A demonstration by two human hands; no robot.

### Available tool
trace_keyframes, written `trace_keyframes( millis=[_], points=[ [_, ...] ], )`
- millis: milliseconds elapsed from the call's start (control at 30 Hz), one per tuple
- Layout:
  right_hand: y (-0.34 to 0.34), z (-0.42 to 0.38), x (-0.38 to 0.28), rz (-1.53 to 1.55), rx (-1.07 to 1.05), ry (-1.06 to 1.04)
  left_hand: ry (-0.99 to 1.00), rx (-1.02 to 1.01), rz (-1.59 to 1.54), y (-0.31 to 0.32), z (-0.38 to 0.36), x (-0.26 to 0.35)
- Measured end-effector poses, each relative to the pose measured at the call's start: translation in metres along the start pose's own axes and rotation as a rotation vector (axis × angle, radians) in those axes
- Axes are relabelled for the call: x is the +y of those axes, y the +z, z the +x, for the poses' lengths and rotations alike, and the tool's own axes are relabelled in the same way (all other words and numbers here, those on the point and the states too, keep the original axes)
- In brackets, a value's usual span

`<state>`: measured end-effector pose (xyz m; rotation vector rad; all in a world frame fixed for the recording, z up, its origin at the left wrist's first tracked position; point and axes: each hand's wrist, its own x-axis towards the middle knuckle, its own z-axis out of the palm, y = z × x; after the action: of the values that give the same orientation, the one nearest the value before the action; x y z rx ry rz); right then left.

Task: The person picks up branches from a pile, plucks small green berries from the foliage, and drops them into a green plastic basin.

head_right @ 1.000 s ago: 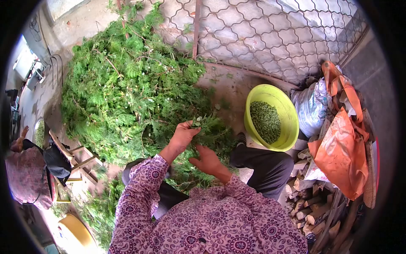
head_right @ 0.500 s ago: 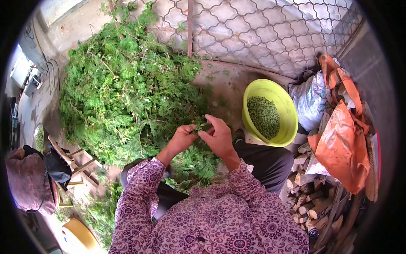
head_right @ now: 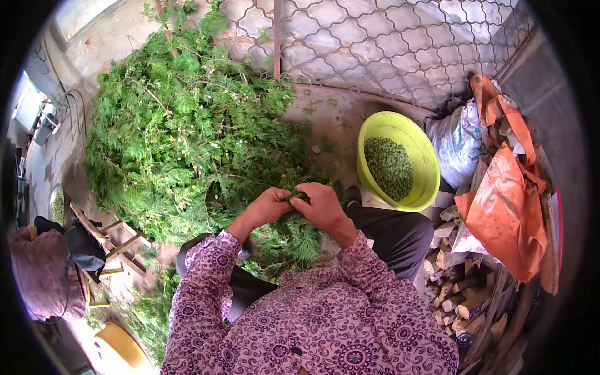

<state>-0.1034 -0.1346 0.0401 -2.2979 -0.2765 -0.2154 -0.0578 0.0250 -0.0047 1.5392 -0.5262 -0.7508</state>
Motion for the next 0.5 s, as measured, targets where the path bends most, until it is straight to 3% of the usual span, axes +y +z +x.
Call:
trace_keyframes(
  millis=[167, 300, 367, 500],
  points=[
    [-0.006, 0.001, 0.006, 0.021, -0.189, -0.07, -0.061, -0.093, -0.026, -0.002, -0.005, 0.004],
    [-0.005, -0.004, 0.005, 0.065, -0.136, -0.12, 0.022, -0.084, -0.084, -0.001, -0.005, 0.0],
    [-0.007, -0.009, -0.001, 0.438, -0.186, 0.332, -0.046, -0.19, -0.031, -0.004, -0.006, 0.002],
    [-0.011, -0.012, 0.005, 0.599, -0.198, 0.463, -0.04, -0.228, -0.088, -0.004, -0.008, 0.004]
  ],
)
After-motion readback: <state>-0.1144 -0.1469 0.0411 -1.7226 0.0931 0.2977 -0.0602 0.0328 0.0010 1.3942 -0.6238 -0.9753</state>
